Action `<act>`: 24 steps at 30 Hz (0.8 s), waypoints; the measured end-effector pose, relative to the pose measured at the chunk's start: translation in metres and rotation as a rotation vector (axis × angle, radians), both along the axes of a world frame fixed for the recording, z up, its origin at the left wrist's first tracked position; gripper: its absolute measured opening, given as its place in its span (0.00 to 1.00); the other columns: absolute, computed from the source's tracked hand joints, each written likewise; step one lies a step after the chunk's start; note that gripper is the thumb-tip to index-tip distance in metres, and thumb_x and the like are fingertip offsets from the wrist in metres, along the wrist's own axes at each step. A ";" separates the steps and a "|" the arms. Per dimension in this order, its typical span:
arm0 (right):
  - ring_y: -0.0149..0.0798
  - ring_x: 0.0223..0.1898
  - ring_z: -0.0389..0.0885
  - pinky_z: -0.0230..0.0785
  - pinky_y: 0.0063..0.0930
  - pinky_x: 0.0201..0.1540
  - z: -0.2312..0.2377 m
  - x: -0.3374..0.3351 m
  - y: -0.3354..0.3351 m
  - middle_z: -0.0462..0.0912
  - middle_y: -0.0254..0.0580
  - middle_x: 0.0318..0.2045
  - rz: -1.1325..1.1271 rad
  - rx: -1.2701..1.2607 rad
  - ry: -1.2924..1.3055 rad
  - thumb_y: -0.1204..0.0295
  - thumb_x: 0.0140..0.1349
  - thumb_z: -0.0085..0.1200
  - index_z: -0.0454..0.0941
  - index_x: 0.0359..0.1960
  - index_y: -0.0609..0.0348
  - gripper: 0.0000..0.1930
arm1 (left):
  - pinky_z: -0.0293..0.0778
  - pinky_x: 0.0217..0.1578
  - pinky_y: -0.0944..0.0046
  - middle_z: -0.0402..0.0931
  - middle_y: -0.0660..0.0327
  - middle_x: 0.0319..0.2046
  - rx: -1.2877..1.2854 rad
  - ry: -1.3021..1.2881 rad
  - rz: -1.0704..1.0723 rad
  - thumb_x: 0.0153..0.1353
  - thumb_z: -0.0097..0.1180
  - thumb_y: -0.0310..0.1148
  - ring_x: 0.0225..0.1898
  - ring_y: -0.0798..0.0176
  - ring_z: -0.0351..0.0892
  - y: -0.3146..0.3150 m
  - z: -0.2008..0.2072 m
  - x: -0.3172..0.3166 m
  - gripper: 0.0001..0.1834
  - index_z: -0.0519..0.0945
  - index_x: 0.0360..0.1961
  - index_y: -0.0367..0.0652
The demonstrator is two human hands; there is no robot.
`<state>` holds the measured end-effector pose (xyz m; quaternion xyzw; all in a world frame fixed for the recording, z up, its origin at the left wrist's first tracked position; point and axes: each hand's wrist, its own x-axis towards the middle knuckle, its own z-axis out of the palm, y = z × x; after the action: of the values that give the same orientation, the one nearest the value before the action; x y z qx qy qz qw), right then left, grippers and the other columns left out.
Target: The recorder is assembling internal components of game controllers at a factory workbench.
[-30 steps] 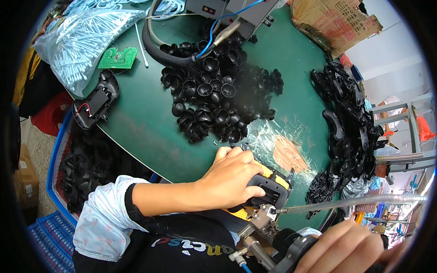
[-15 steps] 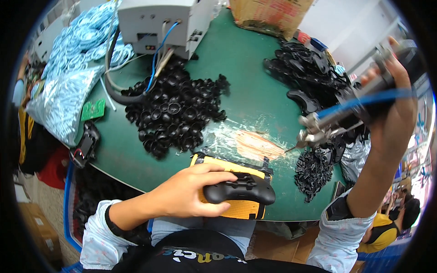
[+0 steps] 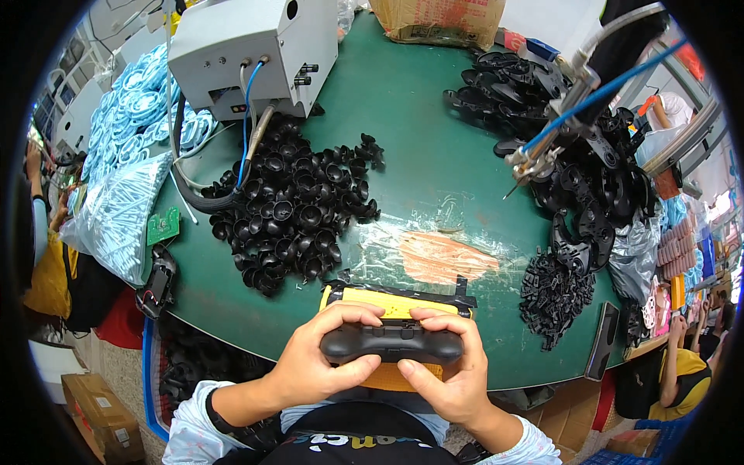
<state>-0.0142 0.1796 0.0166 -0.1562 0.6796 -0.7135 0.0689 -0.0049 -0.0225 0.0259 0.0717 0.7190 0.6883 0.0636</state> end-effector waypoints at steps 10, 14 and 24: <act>0.38 0.52 0.71 0.66 0.33 0.56 0.003 0.004 -0.005 0.69 0.55 0.52 -0.055 0.024 0.014 0.81 0.52 0.61 0.63 0.47 0.60 0.23 | 0.68 0.53 0.61 0.76 0.53 0.44 0.030 0.078 0.054 0.50 0.62 0.24 0.49 0.59 0.75 0.009 -0.007 0.006 0.18 0.74 0.43 0.35; 0.39 0.53 0.72 0.65 0.34 0.57 0.003 0.004 -0.006 0.69 0.55 0.52 -0.054 0.077 0.074 0.80 0.52 0.61 0.63 0.47 0.60 0.23 | 0.68 0.53 0.61 0.76 0.53 0.43 0.026 0.080 0.061 0.50 0.62 0.24 0.49 0.59 0.75 0.007 -0.006 0.007 0.17 0.75 0.42 0.35; 0.47 0.52 0.76 0.67 0.36 0.54 0.044 -0.014 0.041 0.77 0.49 0.50 0.233 0.394 0.141 0.73 0.51 0.65 0.75 0.47 0.62 0.21 | 0.71 0.50 0.56 0.78 0.53 0.43 -0.378 0.184 -0.349 0.43 0.69 0.29 0.47 0.53 0.78 -0.155 0.090 0.023 0.22 0.78 0.41 0.36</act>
<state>-0.0284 0.2202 0.0603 -0.2666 0.7861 -0.5417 0.1321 0.0180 -0.1771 0.1161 0.2435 0.8143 0.5111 0.1279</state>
